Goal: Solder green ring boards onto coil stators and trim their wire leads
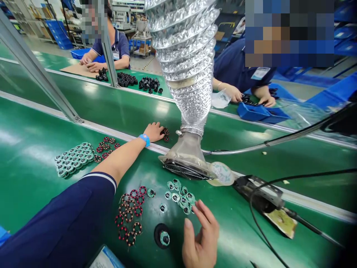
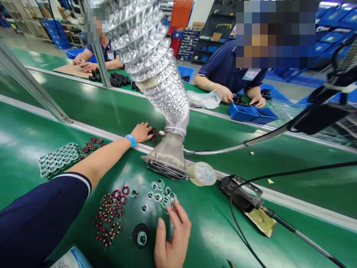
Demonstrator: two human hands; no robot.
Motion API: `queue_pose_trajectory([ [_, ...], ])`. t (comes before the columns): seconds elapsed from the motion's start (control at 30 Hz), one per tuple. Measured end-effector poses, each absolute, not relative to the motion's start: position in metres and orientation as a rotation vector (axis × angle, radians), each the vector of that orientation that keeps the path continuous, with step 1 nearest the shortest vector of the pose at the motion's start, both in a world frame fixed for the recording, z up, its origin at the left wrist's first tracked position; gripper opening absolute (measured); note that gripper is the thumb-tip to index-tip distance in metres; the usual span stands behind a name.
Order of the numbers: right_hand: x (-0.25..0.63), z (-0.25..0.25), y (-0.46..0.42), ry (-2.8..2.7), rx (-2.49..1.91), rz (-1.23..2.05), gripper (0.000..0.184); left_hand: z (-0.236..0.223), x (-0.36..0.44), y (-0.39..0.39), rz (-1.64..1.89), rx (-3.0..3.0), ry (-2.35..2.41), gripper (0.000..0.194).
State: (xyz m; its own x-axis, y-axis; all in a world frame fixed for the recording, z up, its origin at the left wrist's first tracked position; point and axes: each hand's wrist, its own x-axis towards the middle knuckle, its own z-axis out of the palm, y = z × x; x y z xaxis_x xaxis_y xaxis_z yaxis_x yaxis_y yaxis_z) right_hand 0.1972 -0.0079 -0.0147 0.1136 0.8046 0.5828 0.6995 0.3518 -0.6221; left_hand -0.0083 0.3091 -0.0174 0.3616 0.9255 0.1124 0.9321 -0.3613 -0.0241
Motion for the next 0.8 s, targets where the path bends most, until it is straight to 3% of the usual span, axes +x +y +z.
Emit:
queue_pose_trajectory([
  [0.43, 0.189, -0.016, -0.008, -1.613, -1.403, 0.200, 0.028, 0.004, -0.033, 0.291, -0.150, -2.440, -1.869, 0.037],
  [0.8, 0.181, -0.014, -0.016, -1.656, -1.387, 0.302, 0.029, 0.010, -0.088, 0.176, 0.032, -2.697, -1.600, 0.035],
])
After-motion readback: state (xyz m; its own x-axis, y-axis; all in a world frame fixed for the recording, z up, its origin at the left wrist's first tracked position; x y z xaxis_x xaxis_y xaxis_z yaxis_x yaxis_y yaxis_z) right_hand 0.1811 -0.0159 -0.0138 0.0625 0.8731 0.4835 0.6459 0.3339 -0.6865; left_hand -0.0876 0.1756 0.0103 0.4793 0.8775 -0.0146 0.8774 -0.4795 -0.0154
